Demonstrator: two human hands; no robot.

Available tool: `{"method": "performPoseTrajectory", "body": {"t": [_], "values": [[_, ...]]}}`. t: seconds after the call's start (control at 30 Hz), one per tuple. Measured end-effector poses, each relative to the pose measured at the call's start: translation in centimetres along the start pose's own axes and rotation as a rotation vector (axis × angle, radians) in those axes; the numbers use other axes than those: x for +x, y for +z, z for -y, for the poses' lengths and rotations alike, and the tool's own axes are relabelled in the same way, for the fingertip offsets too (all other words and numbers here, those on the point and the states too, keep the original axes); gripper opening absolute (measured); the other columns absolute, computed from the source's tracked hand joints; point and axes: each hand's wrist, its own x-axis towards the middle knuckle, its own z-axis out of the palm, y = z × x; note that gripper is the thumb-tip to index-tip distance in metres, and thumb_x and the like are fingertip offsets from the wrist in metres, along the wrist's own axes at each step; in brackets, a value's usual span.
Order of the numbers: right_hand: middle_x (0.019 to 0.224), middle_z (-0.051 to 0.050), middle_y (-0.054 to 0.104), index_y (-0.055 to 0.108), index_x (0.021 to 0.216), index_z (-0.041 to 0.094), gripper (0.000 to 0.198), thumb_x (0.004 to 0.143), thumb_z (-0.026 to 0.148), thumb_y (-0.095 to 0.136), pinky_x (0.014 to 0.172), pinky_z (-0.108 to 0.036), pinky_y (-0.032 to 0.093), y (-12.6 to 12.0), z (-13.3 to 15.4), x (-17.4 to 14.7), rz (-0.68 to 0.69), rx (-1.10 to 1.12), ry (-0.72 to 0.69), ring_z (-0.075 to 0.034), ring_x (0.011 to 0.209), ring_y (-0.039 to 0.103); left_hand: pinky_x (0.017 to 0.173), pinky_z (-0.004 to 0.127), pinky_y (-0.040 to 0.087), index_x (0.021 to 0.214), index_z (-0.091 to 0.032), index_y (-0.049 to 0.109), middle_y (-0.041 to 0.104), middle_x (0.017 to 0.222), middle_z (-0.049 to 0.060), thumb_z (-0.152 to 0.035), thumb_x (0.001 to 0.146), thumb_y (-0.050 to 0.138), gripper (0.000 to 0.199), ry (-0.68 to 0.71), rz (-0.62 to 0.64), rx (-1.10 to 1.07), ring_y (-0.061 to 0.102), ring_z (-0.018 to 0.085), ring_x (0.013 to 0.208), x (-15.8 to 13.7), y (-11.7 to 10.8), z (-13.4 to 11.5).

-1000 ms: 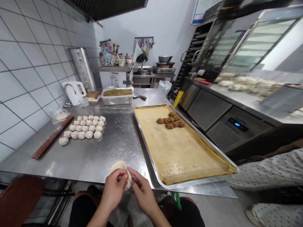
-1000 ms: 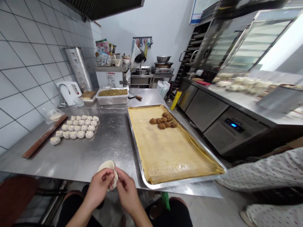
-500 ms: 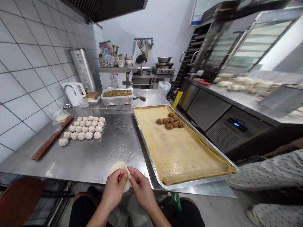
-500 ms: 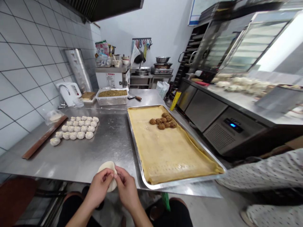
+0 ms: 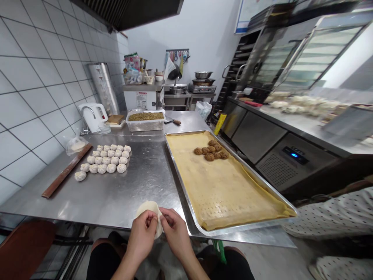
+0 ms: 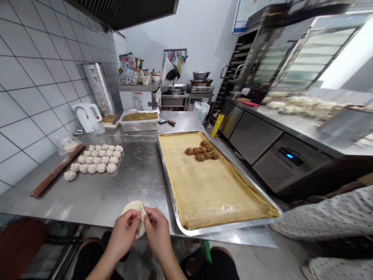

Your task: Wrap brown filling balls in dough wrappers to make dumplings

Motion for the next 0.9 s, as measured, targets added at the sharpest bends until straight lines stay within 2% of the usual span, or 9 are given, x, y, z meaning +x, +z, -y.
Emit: {"method": "performPoseTrajectory", "body": {"t": [0.17, 0.27, 0.37, 0.43, 0.53, 0.63, 0.77, 0.83, 0.9], "values": [[0.102, -0.015, 0.080, 0.078, 0.113, 0.016, 0.041, 0.087, 0.047, 0.071, 0.079, -0.043, 0.061, 0.4, 0.2, -0.2, -0.015, 0.054, 0.079, -0.030, 0.087, 0.075, 0.057, 0.024, 0.049, 0.093, -0.018, 0.069, 0.069, 0.074, 0.005, -0.058, 0.091, 0.057, 0.042, -0.054, -0.034, -0.066, 0.065, 0.018, 0.067, -0.2, -0.5, 0.1], [0.103, -0.014, 0.080, 0.079, 0.110, 0.018, 0.041, 0.086, 0.051, 0.074, 0.087, -0.045, 0.060, 0.9, 1.0, -0.6, -0.013, 0.079, 0.082, -0.032, 0.095, 0.075, 0.063, 0.024, 0.051, 0.113, -0.018, 0.067, 0.070, 0.086, 0.004, -0.061, 0.086, 0.065, 0.051, -0.040, -0.063, -0.144, 0.066, 0.017, 0.075, -0.3, -0.5, 0.1], [0.105, -0.012, 0.080, 0.080, 0.111, 0.020, 0.039, 0.085, 0.050, 0.075, 0.093, -0.045, 0.058, 1.1, 1.6, -1.0, 0.008, 0.116, 0.060, -0.031, 0.099, 0.075, 0.068, 0.023, 0.050, 0.130, -0.020, 0.063, 0.066, 0.084, 0.000, -0.056, 0.080, 0.076, 0.063, -0.031, -0.074, -0.234, 0.062, 0.015, 0.073, -0.5, -1.0, 0.0], [0.109, -0.012, 0.079, 0.077, 0.118, 0.021, 0.044, 0.085, 0.050, 0.076, 0.095, -0.045, 0.058, 1.0, 1.5, -1.0, 0.001, 0.186, 0.083, -0.031, 0.101, 0.074, 0.068, 0.023, 0.049, 0.125, -0.017, 0.068, 0.067, 0.083, 0.001, -0.055, 0.082, 0.074, 0.057, -0.045, -0.050, -0.245, 0.061, 0.015, 0.073, -0.5, -1.8, 0.0], [0.119, -0.013, 0.078, 0.074, 0.126, 0.021, 0.051, 0.084, 0.051, 0.075, 0.096, -0.045, 0.058, 0.6, 0.5, -0.7, -0.069, 0.327, 0.167, -0.032, 0.110, 0.072, 0.067, 0.024, 0.048, 0.106, -0.014, 0.073, 0.068, 0.079, 0.003, -0.057, 0.087, 0.068, 0.048, -0.059, -0.032, -0.236, 0.061, 0.016, 0.073, -0.4, -3.1, 0.1], [0.122, -0.012, 0.077, 0.075, 0.122, 0.021, 0.049, 0.085, 0.052, 0.072, 0.090, -0.042, 0.059, 0.7, 0.0, -0.4, -0.101, 0.361, 0.215, -0.033, 0.112, 0.071, 0.069, 0.025, 0.050, 0.107, -0.015, 0.072, 0.069, 0.081, 0.003, -0.058, 0.088, 0.065, 0.047, -0.050, -0.004, -0.262, 0.063, 0.017, 0.075, 0.1, -3.4, 0.0], [0.096, -0.011, 0.081, 0.079, 0.107, 0.018, 0.041, 0.080, 0.048, 0.080, 0.071, -0.035, 0.058, 1.2, 0.3, 0.1, 0.016, 0.209, 0.169, -0.029, 0.084, 0.074, 0.075, 0.030, 0.056, 0.110, -0.015, 0.071, 0.076, 0.094, 0.009, -0.055, 0.079, 0.077, 0.051, -0.045, 0.006, -0.286, 0.071, 0.023, 0.085, 0.7, -2.8, -0.2], [0.087, -0.010, 0.081, 0.079, 0.097, 0.016, 0.037, 0.078, 0.048, 0.080, 0.067, -0.034, 0.057, 1.4, 0.3, 0.7, 0.009, 0.201, 0.159, -0.026, 0.075, 0.072, 0.073, 0.030, 0.056, 0.105, -0.014, 0.073, 0.076, 0.094, 0.009, -0.054, 0.075, 0.081, 0.051, -0.046, -0.055, -0.277, 0.071, 0.024, 0.084, 0.9, -3.1, 0.0], [0.089, -0.011, 0.081, 0.076, 0.099, 0.015, 0.041, 0.080, 0.051, 0.077, 0.066, -0.035, 0.058, 1.6, -0.1, 2.1, -0.046, 0.223, 0.162, -0.027, 0.076, 0.074, 0.072, 0.028, 0.055, 0.106, -0.015, 0.072, 0.077, 0.097, 0.009, -0.057, 0.076, 0.079, 0.052, -0.047, -0.150, -0.275, 0.070, 0.022, 0.083, 1.1, -4.0, 0.4]]}}
